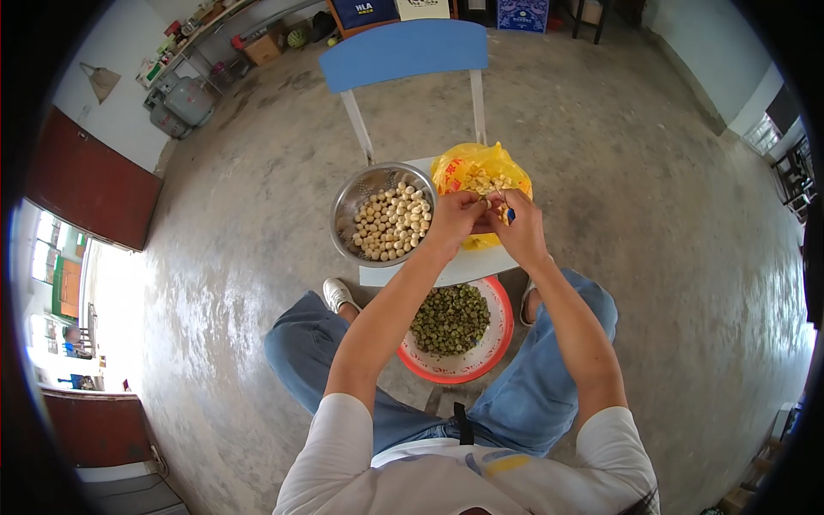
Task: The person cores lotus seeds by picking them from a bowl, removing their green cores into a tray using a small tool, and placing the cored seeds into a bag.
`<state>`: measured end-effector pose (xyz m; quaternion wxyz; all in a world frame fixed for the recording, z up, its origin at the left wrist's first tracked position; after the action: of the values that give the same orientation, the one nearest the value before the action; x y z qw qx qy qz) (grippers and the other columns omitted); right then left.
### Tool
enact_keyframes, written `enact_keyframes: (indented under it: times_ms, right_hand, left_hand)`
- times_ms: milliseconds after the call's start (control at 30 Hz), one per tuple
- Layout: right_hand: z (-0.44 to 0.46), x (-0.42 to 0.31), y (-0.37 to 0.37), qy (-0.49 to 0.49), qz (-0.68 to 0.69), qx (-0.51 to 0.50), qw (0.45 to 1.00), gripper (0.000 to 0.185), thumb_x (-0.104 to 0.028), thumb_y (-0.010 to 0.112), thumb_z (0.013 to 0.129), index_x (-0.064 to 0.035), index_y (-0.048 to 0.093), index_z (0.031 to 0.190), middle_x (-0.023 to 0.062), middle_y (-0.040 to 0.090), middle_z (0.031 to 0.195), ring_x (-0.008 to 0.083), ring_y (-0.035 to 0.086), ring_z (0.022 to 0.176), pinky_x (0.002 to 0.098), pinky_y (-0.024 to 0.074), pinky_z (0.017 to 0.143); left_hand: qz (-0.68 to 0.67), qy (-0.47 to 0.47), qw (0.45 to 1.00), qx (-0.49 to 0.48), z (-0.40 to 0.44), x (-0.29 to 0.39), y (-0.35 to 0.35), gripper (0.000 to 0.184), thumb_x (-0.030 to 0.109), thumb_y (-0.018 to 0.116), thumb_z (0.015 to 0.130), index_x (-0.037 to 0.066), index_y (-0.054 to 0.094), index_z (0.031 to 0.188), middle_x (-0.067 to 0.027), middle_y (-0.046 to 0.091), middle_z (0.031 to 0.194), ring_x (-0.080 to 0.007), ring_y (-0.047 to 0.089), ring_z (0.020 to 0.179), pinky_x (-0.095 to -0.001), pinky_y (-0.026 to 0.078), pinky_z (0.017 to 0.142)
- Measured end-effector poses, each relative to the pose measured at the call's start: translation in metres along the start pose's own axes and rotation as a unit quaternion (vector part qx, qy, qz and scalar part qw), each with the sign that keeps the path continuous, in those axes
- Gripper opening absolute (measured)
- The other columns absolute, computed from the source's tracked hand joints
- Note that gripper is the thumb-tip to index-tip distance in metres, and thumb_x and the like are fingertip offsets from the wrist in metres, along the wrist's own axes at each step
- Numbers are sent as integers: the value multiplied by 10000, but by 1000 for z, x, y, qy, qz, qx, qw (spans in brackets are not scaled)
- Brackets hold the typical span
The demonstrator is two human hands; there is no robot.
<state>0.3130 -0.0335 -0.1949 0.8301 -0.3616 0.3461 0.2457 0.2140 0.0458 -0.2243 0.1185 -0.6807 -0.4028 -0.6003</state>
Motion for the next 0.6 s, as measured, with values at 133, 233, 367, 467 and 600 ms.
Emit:
enact_keyframes:
  times_ms: [133,233,367,467,600]
  right_hand:
    - [0,-1,-1,-5,-12,-18,1000,223,-4,658,686,-13,597,900,126,616,849,279,628,782,343,495,662]
    - [0,0,0,-6,-11,-27,1000,226,-10,658,685,-14,602,904,123,623,845,275,632,784,340,498,666]
    - [2,-1,-4,22,15,-32,999,234,-8,650,684,-9,611,915,120,628,841,243,635,786,314,499,688]
    - [4,0,-8,46,42,-44,997,237,-6,641,689,1,614,924,112,633,846,204,633,793,290,493,706]
    - [6,-1,-10,102,88,-64,989,226,-6,633,702,10,614,927,93,642,859,165,624,803,269,484,723]
  left_hand:
    - [38,35,999,-14,1,4,-1,152,28,515,871,-91,582,937,-123,634,863,-182,651,725,-279,576,678]
    - [76,45,996,-26,3,4,-2,151,15,512,866,-100,586,930,-123,638,842,-184,654,709,-280,577,674]
    - [117,51,991,-43,3,9,-1,161,11,496,865,-111,583,925,-141,640,830,-206,662,716,-291,580,679]
    - [67,21,996,-50,2,13,-3,172,15,475,870,-112,578,922,-157,638,832,-227,667,725,-299,583,684]
    - [30,10,998,-60,0,14,-3,205,44,428,886,-106,561,932,-189,630,869,-268,666,769,-336,578,728]
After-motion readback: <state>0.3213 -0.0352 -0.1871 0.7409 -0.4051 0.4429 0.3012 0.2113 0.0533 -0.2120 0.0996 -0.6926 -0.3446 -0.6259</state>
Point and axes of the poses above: each hand's wrist, its own z-axis towards the middle knuckle, its own y-axis out of the palm, x = y × z, the point moved 5 cm from there along z, towards the middle knuckle
